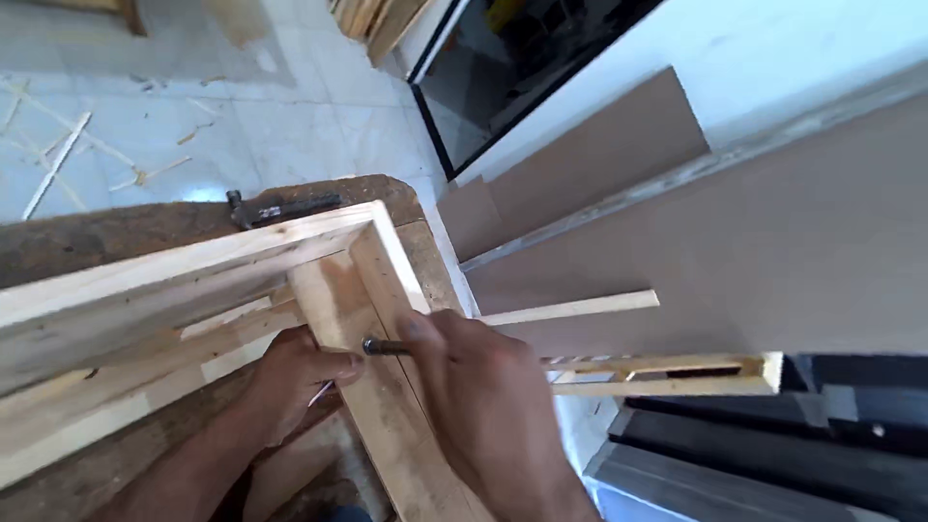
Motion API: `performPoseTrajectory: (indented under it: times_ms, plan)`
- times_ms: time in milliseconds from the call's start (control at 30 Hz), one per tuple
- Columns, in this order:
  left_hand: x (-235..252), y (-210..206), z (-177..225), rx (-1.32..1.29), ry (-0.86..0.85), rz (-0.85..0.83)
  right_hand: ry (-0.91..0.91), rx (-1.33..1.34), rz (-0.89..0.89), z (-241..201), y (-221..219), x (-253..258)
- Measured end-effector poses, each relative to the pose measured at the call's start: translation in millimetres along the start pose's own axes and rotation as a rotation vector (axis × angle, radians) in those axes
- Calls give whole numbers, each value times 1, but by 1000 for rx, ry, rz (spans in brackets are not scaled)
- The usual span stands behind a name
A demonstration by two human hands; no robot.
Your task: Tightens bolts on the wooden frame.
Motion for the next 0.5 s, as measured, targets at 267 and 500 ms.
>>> performPoseTrajectory:
  times_ms: [267,500]
  plan:
    - [-3,0,3,-16,50,-8,678,120,-127,54,31,11]
    - [1,4,4,-32,71,-34,985,-3,-416,54,4,43]
Point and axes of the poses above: each hand's wrist, its own x-axis towards the middle knuckle, its own y-axis out of the back of the hand, z = x × y, the point moved 1 cm from there along x, towards the middle knuckle, and after that the axes turned 9 degrees about x, right-handed, at the moved point
